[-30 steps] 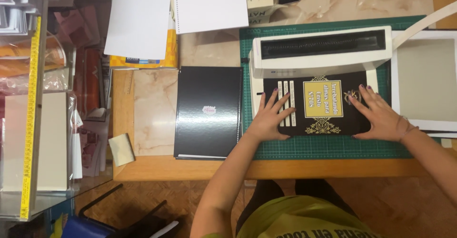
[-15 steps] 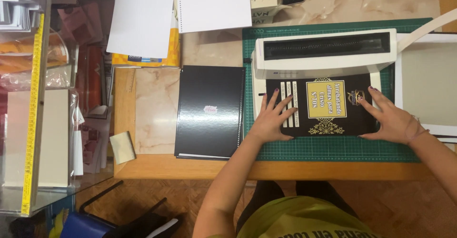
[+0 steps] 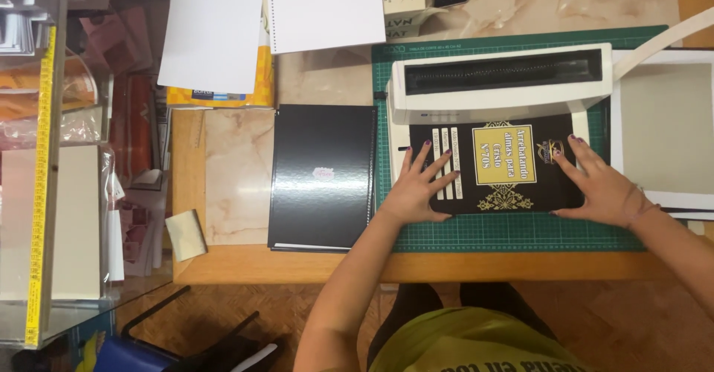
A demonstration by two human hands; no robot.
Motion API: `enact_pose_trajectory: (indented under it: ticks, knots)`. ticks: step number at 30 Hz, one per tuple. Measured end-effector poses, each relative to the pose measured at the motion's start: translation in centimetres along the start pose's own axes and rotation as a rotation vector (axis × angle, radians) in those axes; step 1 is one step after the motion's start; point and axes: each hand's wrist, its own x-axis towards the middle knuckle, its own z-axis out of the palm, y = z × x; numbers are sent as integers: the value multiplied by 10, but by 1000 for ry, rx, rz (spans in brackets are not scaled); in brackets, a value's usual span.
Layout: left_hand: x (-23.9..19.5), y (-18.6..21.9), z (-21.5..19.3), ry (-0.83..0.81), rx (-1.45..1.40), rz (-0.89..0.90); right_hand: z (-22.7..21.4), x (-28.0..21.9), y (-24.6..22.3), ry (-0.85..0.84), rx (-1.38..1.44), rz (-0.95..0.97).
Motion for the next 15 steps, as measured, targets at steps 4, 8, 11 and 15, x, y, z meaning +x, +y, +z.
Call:
enact_pose_trajectory:
  ticks: [4,8,11,15]
  knots:
    - [-2,-3,-14,-95,38,-15,-23,10,-21,-174,77,152]
    - [0,-21,-38,-273,189,147,-37,26,-52,152,350,619]
    - [-4,-38,-35,-340,272,260,-16,27,-50,185,389,851]
    - [3,-44,-31,-296,425,257,-3,35,-34,232,497,1013]
